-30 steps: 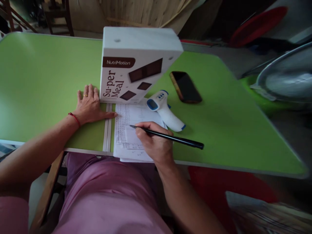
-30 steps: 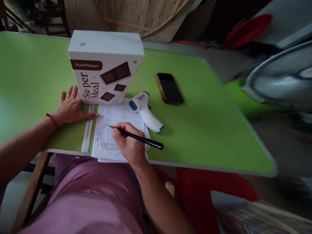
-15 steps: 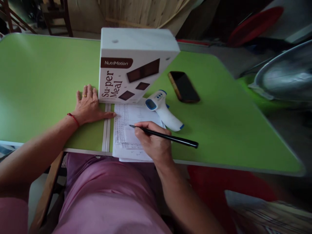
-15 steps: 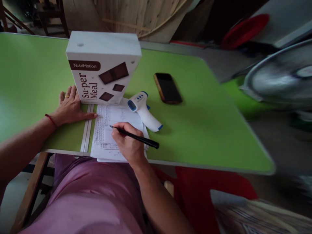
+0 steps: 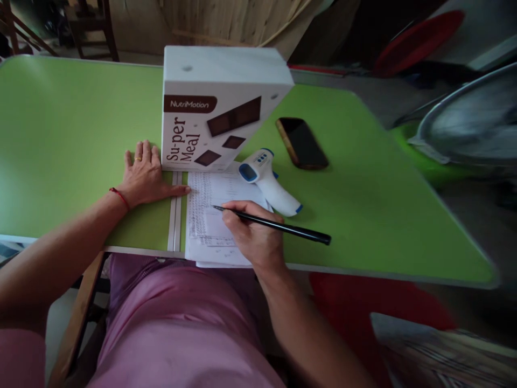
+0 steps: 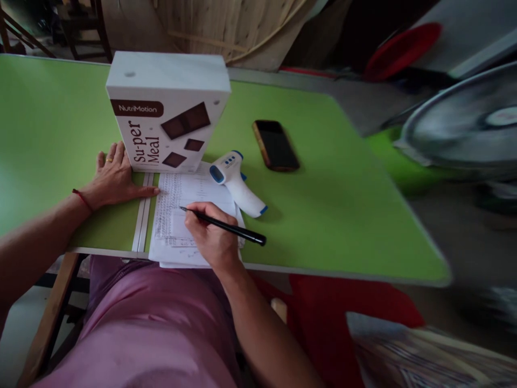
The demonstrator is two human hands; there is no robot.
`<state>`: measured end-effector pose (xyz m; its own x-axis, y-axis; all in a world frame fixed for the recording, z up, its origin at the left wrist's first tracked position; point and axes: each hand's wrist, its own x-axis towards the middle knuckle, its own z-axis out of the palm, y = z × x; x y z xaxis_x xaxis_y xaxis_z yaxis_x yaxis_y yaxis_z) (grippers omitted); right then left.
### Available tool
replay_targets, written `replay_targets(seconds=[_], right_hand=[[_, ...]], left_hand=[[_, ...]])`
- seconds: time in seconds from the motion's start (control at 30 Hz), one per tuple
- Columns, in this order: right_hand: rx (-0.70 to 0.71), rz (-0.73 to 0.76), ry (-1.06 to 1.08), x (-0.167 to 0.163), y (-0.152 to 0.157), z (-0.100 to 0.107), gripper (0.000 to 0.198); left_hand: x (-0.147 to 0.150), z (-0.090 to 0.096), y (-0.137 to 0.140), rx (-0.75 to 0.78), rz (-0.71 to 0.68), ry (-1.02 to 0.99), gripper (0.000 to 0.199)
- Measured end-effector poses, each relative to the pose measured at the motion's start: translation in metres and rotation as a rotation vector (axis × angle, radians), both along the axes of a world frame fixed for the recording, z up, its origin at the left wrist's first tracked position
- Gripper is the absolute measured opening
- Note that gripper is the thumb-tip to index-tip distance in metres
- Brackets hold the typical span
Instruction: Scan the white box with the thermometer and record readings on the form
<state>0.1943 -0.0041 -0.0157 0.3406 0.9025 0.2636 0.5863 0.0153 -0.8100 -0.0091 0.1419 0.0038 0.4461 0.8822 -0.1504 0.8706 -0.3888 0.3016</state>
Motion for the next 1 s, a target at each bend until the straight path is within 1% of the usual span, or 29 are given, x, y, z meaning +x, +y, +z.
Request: replay_targets(seconds=[0.33,0.5,0.63,0.8,0.9,1.0], right_hand=[[0.042,0.038,-0.007,-0.0011,0.0017,-0.0018,0.019],[0.013,0.035,-0.033,-0.0010,0.0019,-0.0005,0.019],[0.018,0.048,-0.029,-0.0005,0.0019,0.0006,0.017],[0.000,0.038,-0.037,0.0005,0.0016,-0.0010,0.019],[0.019,0.025,-0.040,0.0002,-0.0004,-0.0007,0.019],[0.070,0.041,-0.071,0.0015,-0.0030,0.0027,0.018]], left_hand=[[0.0018,0.0019,-0.0014,-0.005,0.002,0.037,0.141],[0.0013,0.0007,-0.0010,0.002,-0.003,0.016,0.138],[0.0012,0.0004,-0.0007,-0.006,0.004,0.015,0.140],[0.0002,-0.0013,0.0004,0.008,-0.007,-0.012,0.137],[0.0000,-0.0020,0.0002,0.007,-0.004,-0.008,0.137],[0.0007,-0.0012,-0.0005,0.005,0.013,0.000,0.138]])
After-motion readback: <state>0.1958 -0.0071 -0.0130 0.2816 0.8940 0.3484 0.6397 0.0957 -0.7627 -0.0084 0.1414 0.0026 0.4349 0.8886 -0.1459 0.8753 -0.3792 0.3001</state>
